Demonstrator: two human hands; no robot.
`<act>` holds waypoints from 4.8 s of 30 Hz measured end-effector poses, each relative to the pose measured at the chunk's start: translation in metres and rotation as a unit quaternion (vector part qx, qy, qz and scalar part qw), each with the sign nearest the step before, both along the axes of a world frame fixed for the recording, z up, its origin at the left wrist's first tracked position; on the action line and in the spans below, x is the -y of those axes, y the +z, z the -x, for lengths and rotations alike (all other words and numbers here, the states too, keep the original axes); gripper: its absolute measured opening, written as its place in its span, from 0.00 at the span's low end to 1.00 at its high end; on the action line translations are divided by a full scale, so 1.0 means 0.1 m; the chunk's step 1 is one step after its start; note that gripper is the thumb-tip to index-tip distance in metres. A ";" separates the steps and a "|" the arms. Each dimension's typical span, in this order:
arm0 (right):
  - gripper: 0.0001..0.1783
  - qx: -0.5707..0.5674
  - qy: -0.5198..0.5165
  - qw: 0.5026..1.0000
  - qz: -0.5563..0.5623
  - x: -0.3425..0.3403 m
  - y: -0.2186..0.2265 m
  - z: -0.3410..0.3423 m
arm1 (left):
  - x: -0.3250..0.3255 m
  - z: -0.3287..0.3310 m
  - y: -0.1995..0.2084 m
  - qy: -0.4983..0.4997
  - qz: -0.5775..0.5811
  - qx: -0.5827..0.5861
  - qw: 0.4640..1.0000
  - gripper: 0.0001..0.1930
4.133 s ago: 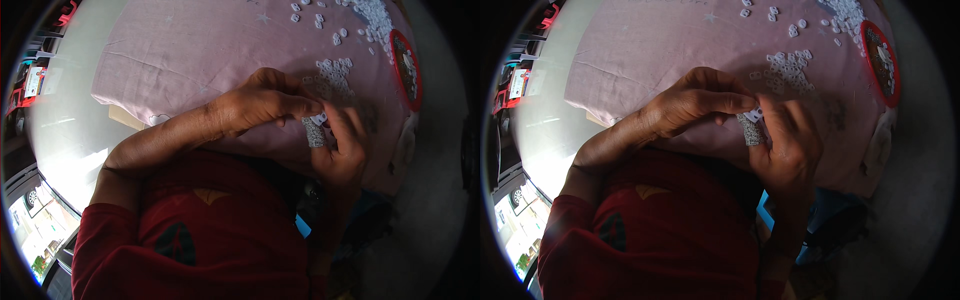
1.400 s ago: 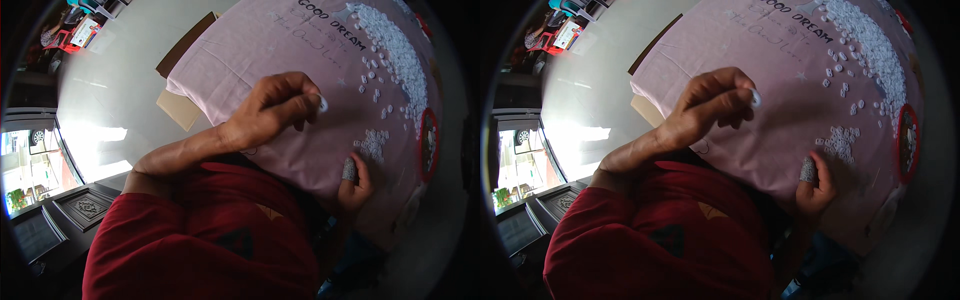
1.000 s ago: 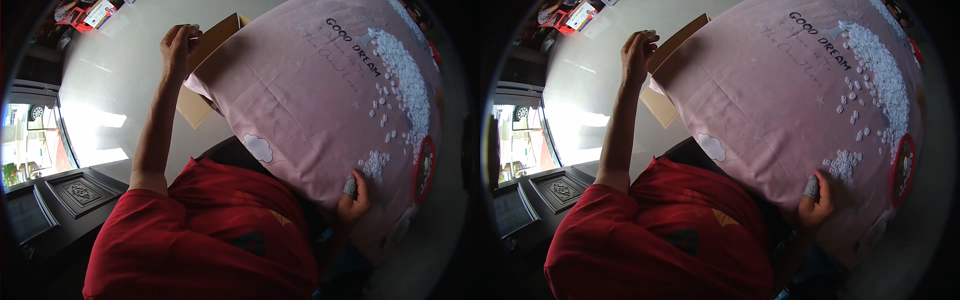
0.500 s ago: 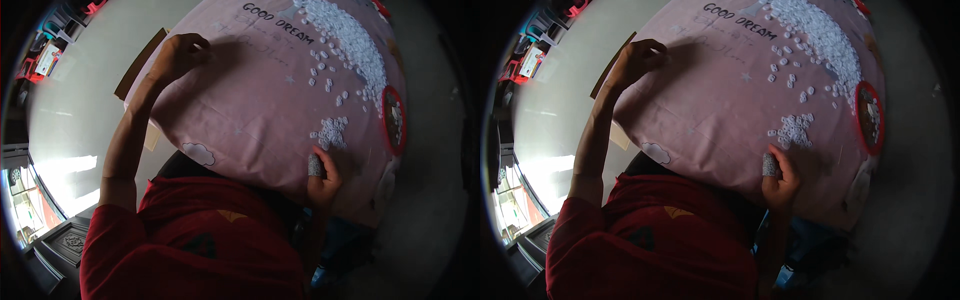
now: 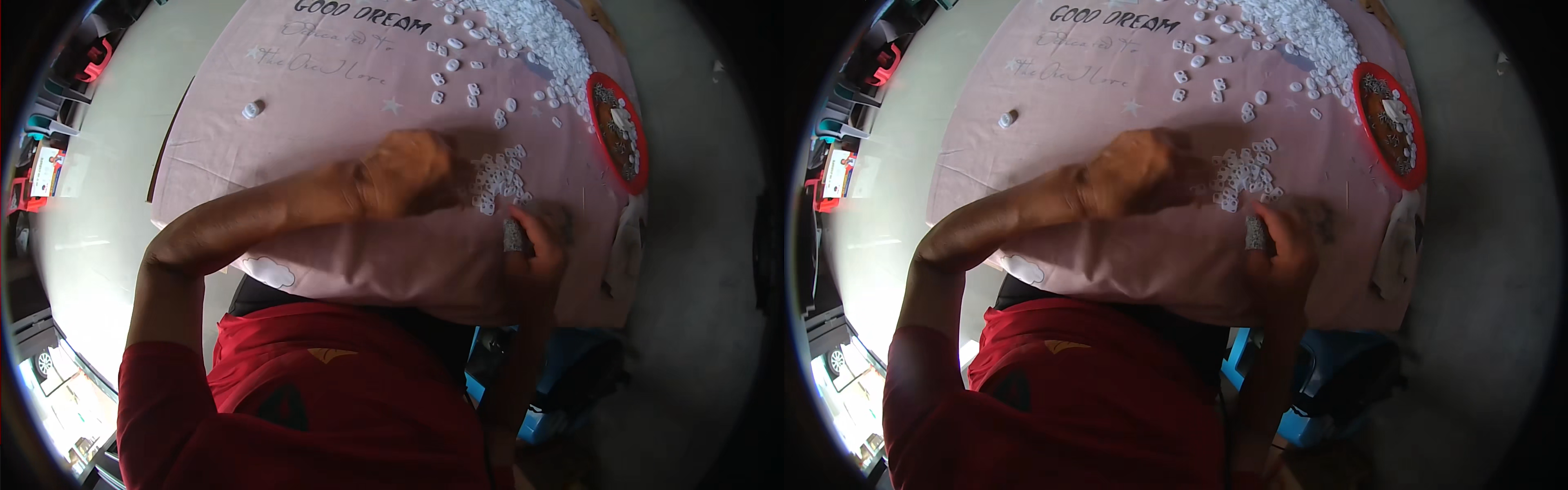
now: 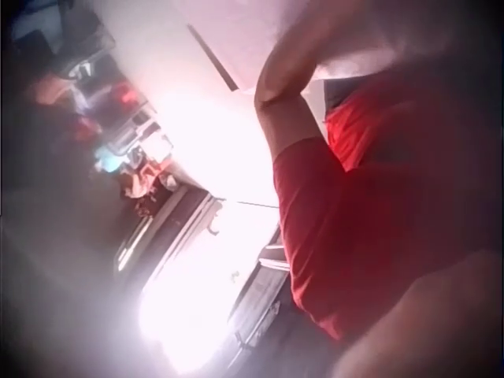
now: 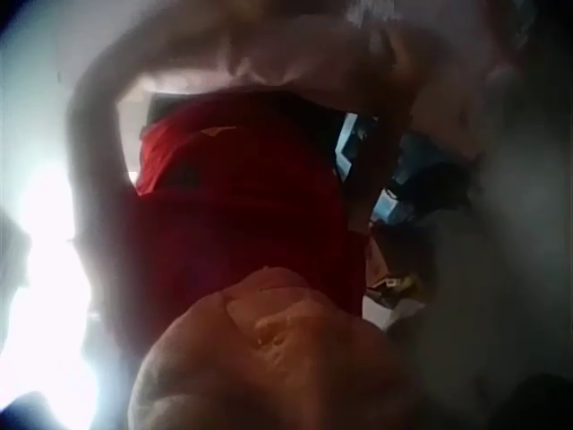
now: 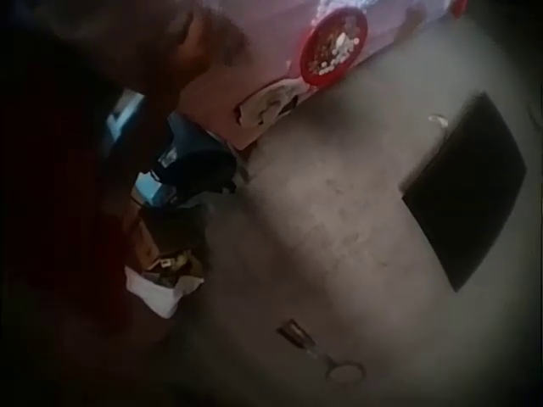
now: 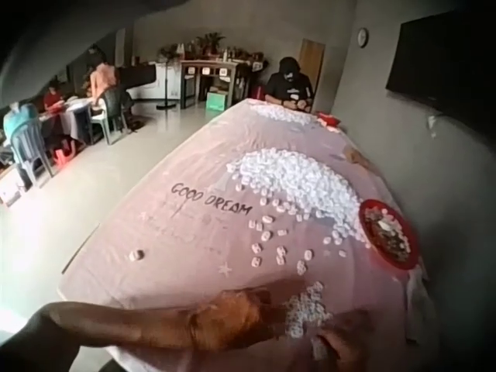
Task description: The person assembles plastic cord stoppers by pressing small components together by hand on a table.
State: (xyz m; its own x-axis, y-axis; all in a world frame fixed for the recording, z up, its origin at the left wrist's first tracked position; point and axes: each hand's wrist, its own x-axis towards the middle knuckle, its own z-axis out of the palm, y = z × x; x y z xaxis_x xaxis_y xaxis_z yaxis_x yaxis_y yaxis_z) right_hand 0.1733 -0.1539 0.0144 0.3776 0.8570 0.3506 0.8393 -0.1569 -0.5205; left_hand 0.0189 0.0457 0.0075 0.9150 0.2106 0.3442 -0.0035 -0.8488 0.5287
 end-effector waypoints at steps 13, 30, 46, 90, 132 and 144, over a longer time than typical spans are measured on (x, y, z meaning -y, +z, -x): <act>0.26 0.036 -0.178 0.983 -0.034 0.21 -0.07 -0.19 | -0.83 -0.37 -0.19 0.126 0.024 0.005 0.992 0.10; 0.21 0.086 -0.144 0.982 0.085 0.12 0.05 -0.33 | -0.83 -0.46 -0.05 -0.026 0.147 0.015 0.989 0.08; 0.12 -0.122 -0.201 0.970 -0.058 0.26 0.07 -0.25 | -0.35 -0.09 -0.01 0.075 0.065 0.053 0.994 0.10; 0.17 -0.048 -0.149 0.983 0.094 0.38 0.15 -0.30 | 0.18 0.19 0.10 -0.002 0.625 -0.085 0.776 0.08; 0.17 -0.036 -0.128 0.989 0.071 0.43 0.12 -0.20 | 0.26 0.17 0.05 -0.019 0.599 -0.081 0.796 0.07; 0.19 -0.075 -0.076 0.993 0.053 0.40 0.17 -0.14 | 0.25 0.17 0.07 -0.017 0.604 -0.075 0.793 0.08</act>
State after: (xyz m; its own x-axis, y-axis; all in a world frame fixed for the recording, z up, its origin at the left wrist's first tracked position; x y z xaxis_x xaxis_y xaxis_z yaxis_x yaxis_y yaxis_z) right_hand 0.1876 -0.1940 0.0309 0.5458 0.8157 0.1916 0.7168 -0.3361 -0.6109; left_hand 0.0016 0.0210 0.0147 0.9385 0.2785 -0.2040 0.1250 0.2768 0.9528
